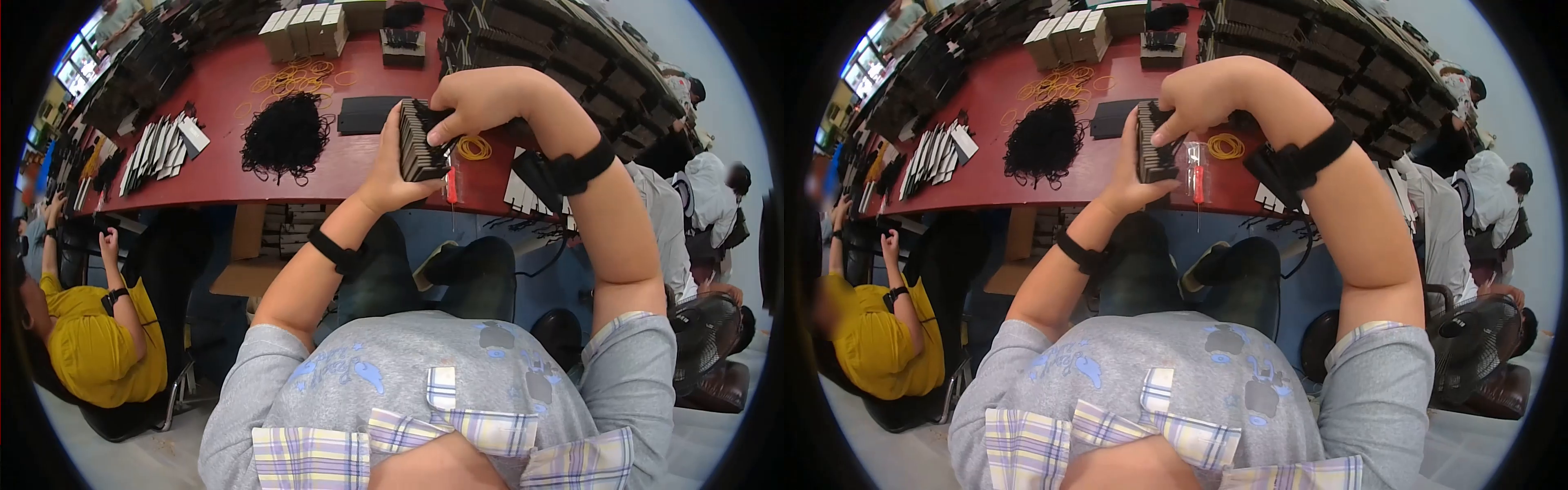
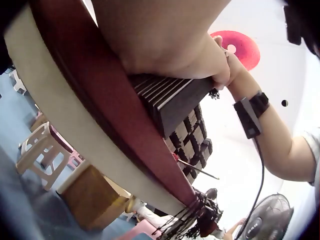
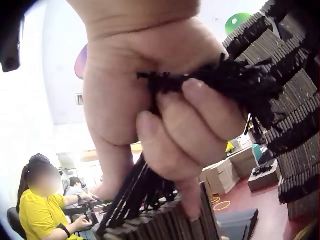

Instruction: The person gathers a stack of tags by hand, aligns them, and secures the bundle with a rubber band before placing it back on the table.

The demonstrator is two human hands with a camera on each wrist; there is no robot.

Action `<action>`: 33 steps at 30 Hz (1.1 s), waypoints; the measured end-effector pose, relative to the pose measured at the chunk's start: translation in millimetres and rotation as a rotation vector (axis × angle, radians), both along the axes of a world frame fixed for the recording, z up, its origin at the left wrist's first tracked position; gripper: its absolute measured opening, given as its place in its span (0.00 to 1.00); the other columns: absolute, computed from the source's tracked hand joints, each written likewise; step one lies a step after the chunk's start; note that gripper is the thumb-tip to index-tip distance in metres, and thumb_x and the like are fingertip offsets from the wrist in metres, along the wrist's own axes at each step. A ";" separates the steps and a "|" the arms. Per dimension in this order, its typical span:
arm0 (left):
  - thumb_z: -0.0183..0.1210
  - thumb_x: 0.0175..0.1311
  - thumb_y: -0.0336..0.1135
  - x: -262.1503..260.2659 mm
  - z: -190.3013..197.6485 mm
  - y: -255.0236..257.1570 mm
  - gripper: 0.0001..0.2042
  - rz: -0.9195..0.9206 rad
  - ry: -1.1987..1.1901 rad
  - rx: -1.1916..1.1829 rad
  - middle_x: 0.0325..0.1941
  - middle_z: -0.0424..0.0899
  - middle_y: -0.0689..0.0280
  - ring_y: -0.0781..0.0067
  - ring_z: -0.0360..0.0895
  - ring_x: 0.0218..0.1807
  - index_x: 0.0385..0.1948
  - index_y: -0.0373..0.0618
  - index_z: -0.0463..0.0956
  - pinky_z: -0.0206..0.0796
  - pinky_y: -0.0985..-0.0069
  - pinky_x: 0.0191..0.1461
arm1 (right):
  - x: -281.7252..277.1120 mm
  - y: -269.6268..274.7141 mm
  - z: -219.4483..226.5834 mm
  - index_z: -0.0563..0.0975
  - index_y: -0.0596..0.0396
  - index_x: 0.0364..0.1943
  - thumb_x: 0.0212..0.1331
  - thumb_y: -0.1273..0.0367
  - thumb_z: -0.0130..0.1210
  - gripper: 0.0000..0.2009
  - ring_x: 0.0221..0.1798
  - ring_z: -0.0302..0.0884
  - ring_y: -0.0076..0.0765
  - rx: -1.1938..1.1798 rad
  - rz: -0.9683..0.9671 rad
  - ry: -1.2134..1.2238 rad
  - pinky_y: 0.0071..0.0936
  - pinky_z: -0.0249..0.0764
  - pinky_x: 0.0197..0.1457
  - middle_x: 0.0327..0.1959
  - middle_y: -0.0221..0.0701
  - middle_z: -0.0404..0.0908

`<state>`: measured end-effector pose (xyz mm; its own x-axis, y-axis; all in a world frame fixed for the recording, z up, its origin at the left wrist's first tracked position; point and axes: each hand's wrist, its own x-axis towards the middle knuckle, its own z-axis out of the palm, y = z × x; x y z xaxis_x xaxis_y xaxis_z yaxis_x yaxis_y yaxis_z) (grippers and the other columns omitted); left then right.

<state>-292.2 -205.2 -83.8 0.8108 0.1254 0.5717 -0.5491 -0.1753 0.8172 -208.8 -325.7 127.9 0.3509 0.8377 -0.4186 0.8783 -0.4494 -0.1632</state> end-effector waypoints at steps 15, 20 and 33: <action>0.72 0.39 0.38 -17.9 32.3 19.7 0.57 -0.321 0.153 -0.318 0.66 0.62 0.58 0.64 0.63 0.66 0.72 0.39 0.40 0.55 0.68 0.68 | 5.2 -33.7 -141.8 0.74 0.58 0.51 0.67 0.64 0.50 0.14 0.39 0.72 0.17 0.880 -0.110 0.981 0.20 0.70 0.41 0.37 0.24 0.78; 0.71 0.41 0.37 -18.6 31.8 16.9 0.55 -0.304 0.218 -0.381 0.65 0.64 0.57 0.64 0.66 0.64 0.72 0.39 0.40 0.59 0.67 0.67 | -4.3 -29.5 -143.5 0.73 0.60 0.51 0.65 0.63 0.52 0.17 0.45 0.78 0.42 0.849 -0.134 0.427 0.33 0.73 0.48 0.44 0.42 0.80; 0.65 0.45 0.32 -10.6 44.9 18.3 0.50 -0.129 0.205 -0.266 0.55 0.71 0.58 0.69 0.72 0.51 0.71 0.37 0.41 0.66 0.72 0.57 | 49.6 -72.5 -170.1 0.81 0.51 0.34 0.48 0.65 0.64 0.10 0.46 0.77 0.47 0.515 -0.399 -0.303 0.40 0.73 0.50 0.39 0.38 0.80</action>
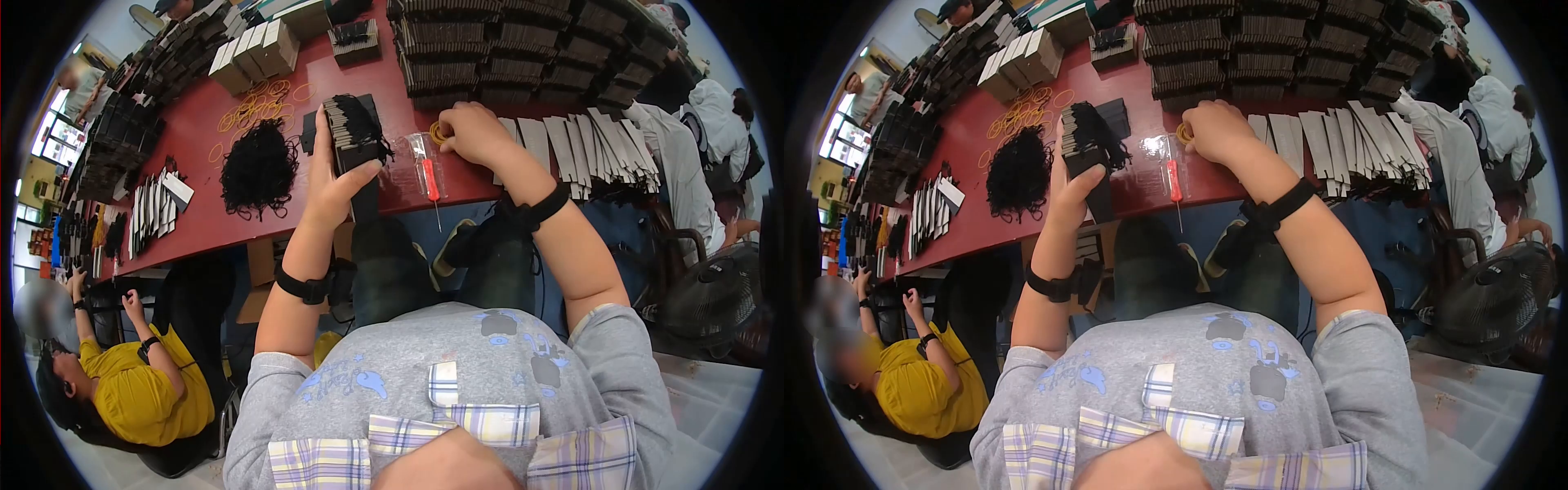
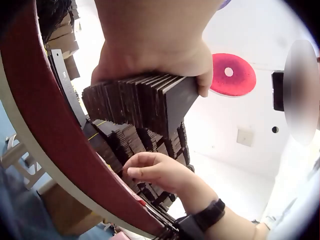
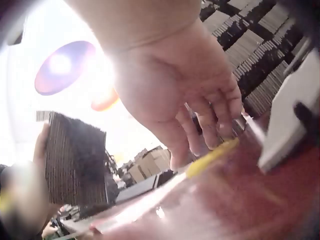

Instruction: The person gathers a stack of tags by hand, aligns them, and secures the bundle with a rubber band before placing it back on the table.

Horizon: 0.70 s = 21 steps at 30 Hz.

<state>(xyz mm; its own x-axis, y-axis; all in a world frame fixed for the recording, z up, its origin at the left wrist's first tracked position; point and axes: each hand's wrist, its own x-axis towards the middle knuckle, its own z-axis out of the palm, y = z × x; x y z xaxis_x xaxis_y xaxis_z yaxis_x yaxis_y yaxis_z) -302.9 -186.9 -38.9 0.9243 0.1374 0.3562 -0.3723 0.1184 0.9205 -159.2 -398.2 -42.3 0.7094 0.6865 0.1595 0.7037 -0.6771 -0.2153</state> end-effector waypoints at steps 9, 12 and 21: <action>0.65 0.43 0.30 -9.7 15.1 -7.9 0.49 0.050 0.046 0.061 0.51 0.71 0.59 0.70 0.73 0.51 0.70 0.35 0.43 0.66 0.73 0.56 | 5.8 -5.3 12.5 0.80 0.56 0.29 0.49 0.70 0.63 0.06 0.39 0.78 0.43 0.349 -0.095 0.086 0.35 0.73 0.44 0.31 0.36 0.81; 0.66 0.43 0.31 -10.7 17.4 -6.8 0.50 0.062 0.039 0.109 0.51 0.72 0.59 0.69 0.73 0.51 0.70 0.35 0.43 0.66 0.73 0.57 | 9.9 -7.1 18.7 0.80 0.59 0.28 0.49 0.69 0.62 0.07 0.34 0.81 0.39 0.578 -0.181 0.278 0.33 0.74 0.40 0.26 0.37 0.81; 0.71 0.40 0.40 -11.7 10.3 -6.4 0.54 0.072 0.061 0.320 0.57 0.66 0.54 0.62 0.67 0.60 0.70 0.34 0.44 0.58 0.68 0.65 | -5.1 -12.7 53.7 0.78 0.62 0.36 0.60 0.69 0.53 0.09 0.36 0.83 0.34 1.247 0.062 1.487 0.22 0.79 0.34 0.34 0.39 0.83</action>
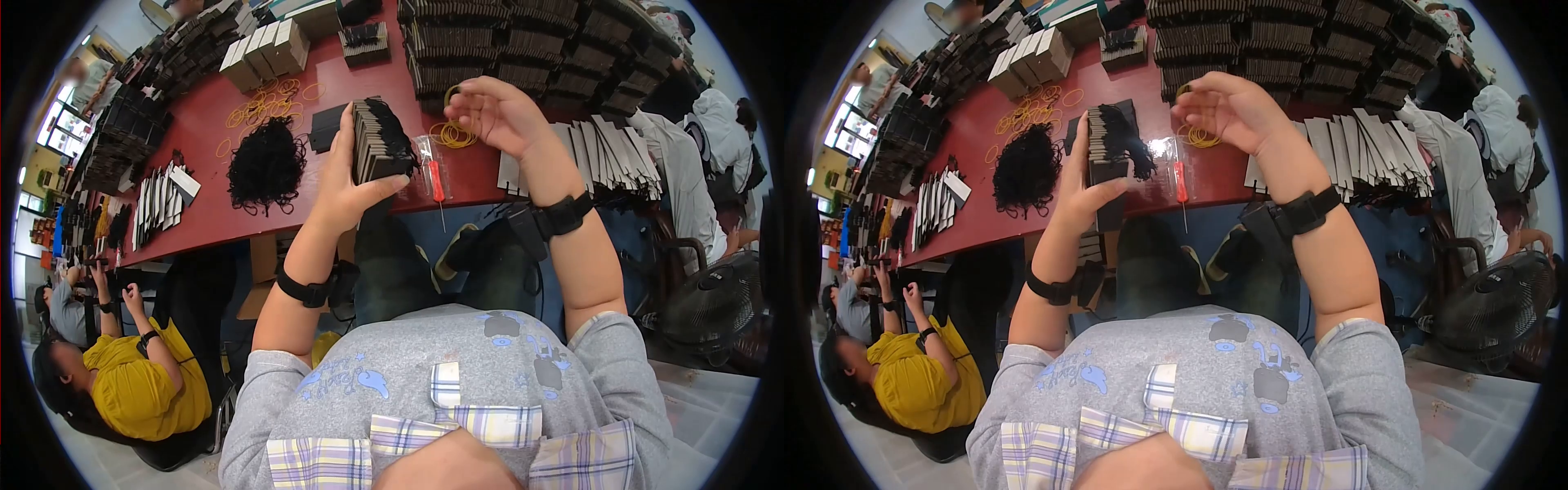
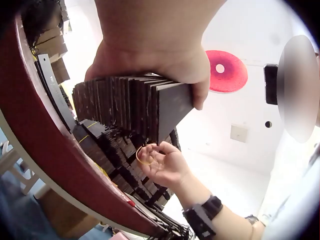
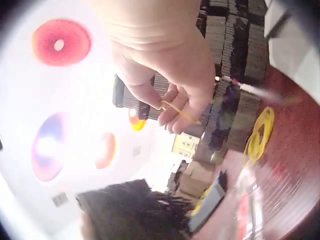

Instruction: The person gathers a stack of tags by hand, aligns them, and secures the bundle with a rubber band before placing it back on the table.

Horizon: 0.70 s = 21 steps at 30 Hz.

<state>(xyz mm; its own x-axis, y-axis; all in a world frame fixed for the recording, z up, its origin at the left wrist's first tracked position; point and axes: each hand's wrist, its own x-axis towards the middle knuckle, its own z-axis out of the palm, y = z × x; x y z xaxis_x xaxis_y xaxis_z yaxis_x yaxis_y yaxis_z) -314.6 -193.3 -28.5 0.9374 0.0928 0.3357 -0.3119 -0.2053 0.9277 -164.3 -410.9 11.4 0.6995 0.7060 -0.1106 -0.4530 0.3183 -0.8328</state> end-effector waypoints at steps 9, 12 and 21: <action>0.73 0.35 0.43 -4.5 4.1 -0.6 0.58 -0.047 -0.018 0.119 0.60 0.65 0.50 0.56 0.64 0.64 0.70 0.33 0.43 0.54 0.66 0.68 | -19.1 8.3 41.0 0.75 0.67 0.53 0.60 0.73 0.52 0.17 0.54 0.81 0.38 0.043 0.310 -0.359 0.12 0.68 0.19 0.54 0.49 0.77; 0.74 0.33 0.44 -7.3 6.4 -1.9 0.60 -0.078 -0.080 0.228 0.61 0.64 0.48 0.54 0.63 0.65 0.70 0.33 0.42 0.53 0.66 0.69 | -16.9 19.3 40.3 0.78 0.65 0.46 0.56 0.67 0.61 0.17 0.45 0.84 0.30 -0.381 0.078 -0.617 0.10 0.61 0.17 0.44 0.39 0.82; 0.77 0.29 0.44 -9.8 13.9 -12.3 0.61 -0.187 -0.172 0.493 0.66 0.62 0.48 0.54 0.60 0.69 0.69 0.34 0.46 0.51 0.64 0.72 | -29.1 51.4 51.8 0.77 0.59 0.32 0.46 0.54 0.68 0.22 0.14 0.59 0.19 -0.792 0.371 -0.935 0.20 0.53 0.15 0.18 0.25 0.69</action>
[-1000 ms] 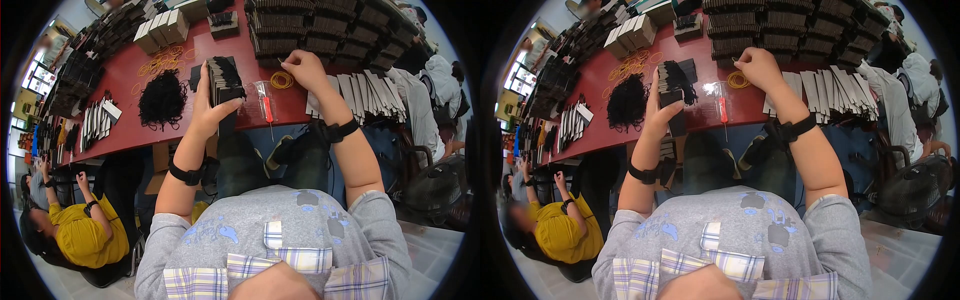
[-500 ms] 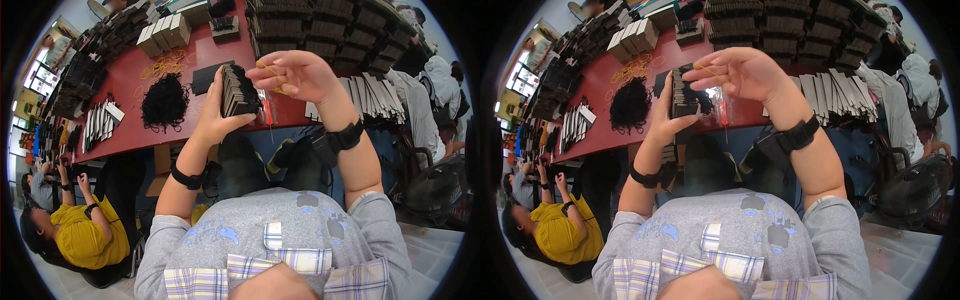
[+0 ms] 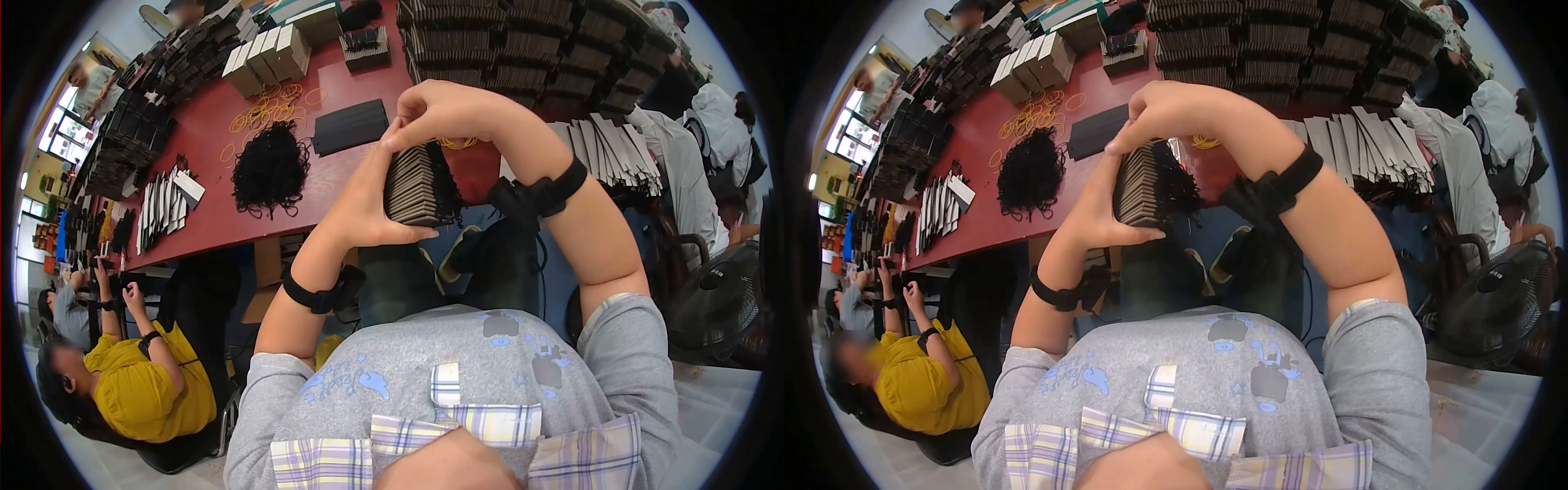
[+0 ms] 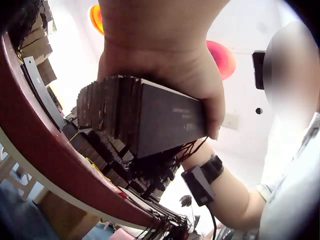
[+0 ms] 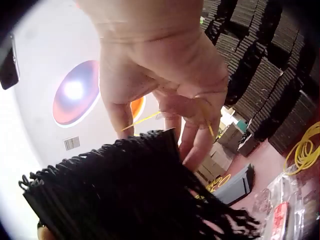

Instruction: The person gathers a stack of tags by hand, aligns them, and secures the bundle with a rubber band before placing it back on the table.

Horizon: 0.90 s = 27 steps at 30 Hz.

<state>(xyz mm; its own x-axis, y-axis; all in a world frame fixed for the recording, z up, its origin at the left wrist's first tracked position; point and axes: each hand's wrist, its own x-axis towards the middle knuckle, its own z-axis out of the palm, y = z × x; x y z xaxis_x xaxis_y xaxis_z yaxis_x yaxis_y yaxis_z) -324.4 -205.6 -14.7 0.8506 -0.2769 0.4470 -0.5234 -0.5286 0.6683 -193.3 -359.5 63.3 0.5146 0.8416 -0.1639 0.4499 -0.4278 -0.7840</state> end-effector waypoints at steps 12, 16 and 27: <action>0.77 0.26 0.40 -3.7 -2.0 -0.3 0.55 -0.016 0.099 -0.255 0.58 0.67 0.54 0.59 0.66 0.62 0.63 0.37 0.53 0.54 0.67 0.68 | 18.8 -28.4 -2.1 0.74 0.60 0.40 0.57 0.59 0.62 0.18 0.24 0.69 0.20 0.082 -0.019 0.200 0.15 0.63 0.21 0.29 0.28 0.76; 0.77 0.26 0.41 -4.1 -0.6 6.2 0.54 0.079 0.131 -0.257 0.57 0.68 0.53 0.59 0.66 0.61 0.62 0.36 0.54 0.54 0.67 0.68 | 1.5 -37.3 -0.6 0.77 0.57 0.24 0.62 0.58 0.57 0.16 0.19 0.62 0.14 0.081 -0.167 -0.065 0.16 0.56 0.20 0.15 0.19 0.69; 0.76 0.29 0.43 2.3 17.5 3.8 0.50 0.293 0.204 -0.229 0.52 0.74 0.52 0.61 0.73 0.54 0.58 0.30 0.56 0.64 0.69 0.60 | -103.8 -59.4 -11.8 0.71 0.53 0.19 0.47 0.70 0.63 0.10 0.19 0.65 0.39 0.499 0.169 -0.491 0.30 0.60 0.24 0.14 0.31 0.67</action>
<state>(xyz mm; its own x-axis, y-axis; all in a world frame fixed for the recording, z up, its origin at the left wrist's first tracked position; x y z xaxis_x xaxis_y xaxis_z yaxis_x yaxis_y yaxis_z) -322.0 -201.8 2.8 0.9561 0.0763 0.2830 -0.2178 -0.4611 0.8602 -297.2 -418.9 51.5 0.2867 0.8305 0.4775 0.8290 0.0348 -0.5582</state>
